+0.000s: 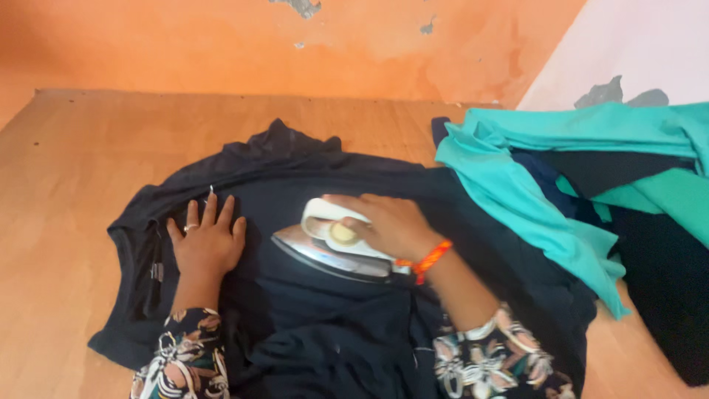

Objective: The person irons a black t-shirt laid out on a wooden table using a white electric iron. They repeatedly smooth the fabric with the iron while holding the shirt in place with the other hand. Other folded clothes are visible nearby.

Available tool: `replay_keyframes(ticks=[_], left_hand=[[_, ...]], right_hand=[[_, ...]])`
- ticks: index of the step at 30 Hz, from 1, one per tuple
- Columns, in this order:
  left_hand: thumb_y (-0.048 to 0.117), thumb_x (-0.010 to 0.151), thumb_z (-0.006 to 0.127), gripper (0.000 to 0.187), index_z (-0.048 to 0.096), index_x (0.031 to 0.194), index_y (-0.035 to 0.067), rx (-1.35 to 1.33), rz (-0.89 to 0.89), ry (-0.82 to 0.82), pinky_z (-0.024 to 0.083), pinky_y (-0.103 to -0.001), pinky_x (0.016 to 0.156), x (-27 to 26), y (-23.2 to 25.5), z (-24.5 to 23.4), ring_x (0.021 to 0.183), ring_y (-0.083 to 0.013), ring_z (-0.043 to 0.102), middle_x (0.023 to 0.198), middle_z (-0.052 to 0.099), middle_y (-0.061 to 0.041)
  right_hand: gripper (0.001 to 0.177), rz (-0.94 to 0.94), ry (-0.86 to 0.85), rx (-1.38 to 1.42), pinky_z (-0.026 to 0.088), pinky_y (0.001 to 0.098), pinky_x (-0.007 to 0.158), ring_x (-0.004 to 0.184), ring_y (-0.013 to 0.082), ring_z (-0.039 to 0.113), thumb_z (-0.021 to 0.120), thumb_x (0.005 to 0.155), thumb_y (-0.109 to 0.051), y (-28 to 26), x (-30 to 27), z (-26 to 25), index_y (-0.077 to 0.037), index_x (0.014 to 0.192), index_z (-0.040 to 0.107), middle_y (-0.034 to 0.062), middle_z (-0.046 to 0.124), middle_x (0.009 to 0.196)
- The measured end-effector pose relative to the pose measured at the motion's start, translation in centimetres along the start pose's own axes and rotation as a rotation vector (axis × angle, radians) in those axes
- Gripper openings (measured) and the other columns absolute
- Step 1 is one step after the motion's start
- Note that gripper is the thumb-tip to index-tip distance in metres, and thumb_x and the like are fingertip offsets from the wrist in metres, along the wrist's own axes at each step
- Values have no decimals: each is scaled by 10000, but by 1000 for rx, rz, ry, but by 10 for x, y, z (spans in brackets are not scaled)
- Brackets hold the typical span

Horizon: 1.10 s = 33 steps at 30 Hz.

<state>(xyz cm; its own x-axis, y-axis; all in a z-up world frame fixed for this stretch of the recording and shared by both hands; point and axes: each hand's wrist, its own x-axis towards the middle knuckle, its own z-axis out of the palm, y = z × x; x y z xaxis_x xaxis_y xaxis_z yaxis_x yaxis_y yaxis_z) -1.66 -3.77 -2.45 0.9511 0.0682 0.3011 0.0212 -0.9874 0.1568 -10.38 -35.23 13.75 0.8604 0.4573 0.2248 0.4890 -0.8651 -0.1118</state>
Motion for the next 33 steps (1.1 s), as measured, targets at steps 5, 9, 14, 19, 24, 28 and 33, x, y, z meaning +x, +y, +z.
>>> replay_keyframes(ticks=[5,9,14,19,24,28,33], left_hand=[[573,986,327,669,300,1601,312,-20,11,22,95,-689,1164,1,-1,-1,1520,-317,230,1647,300,-21],[558,1001,317,681,232,1641,343,-58,-25,1,79,-711,1191,-2,8,-8,1534,-317,209,1668,273,-9],[408,952,353,676,200,1600,290,229,-168,-157,-26,-841,993,8,63,-15,1546,-327,46,1690,102,24],[428,998,323,608,282,1594,314,-60,-203,-134,-71,-839,1053,-11,67,-12,1557,-297,92,1693,164,11],[445,1006,318,571,353,1566,335,-34,-127,-38,-63,-822,1068,-12,52,-7,1537,-321,171,1677,246,-36],[466,1003,321,575,366,1561,334,-42,-81,-22,-48,-830,1062,-11,46,-9,1539,-316,186,1673,257,-31],[511,997,308,581,357,1556,361,-45,-56,-55,-40,-815,1076,-9,16,-14,1535,-287,191,1668,247,-11]], right_hand=[[482,91,-85,92,544,491,808,1062,361,683,604,899,-357,48,-17,-26,-301,1372,529,92,720,1181],[402,21,38,135,551,508,781,1022,398,689,583,910,-302,55,4,-6,-156,1273,491,161,701,1165],[344,142,147,-10,528,568,764,900,427,700,542,935,-259,22,66,34,-111,1244,513,183,719,1065],[331,89,272,-111,538,535,669,791,387,702,565,973,-352,1,88,45,-93,1179,565,172,699,916],[312,34,260,-201,535,504,614,768,350,699,564,994,-385,-9,63,37,-113,1142,598,140,668,873],[354,-42,216,-185,535,503,611,757,361,694,568,986,-371,-6,24,23,-102,1214,600,149,666,892],[407,-42,245,-188,544,472,593,775,344,699,579,965,-365,-5,-12,12,-83,1258,596,147,661,897]])
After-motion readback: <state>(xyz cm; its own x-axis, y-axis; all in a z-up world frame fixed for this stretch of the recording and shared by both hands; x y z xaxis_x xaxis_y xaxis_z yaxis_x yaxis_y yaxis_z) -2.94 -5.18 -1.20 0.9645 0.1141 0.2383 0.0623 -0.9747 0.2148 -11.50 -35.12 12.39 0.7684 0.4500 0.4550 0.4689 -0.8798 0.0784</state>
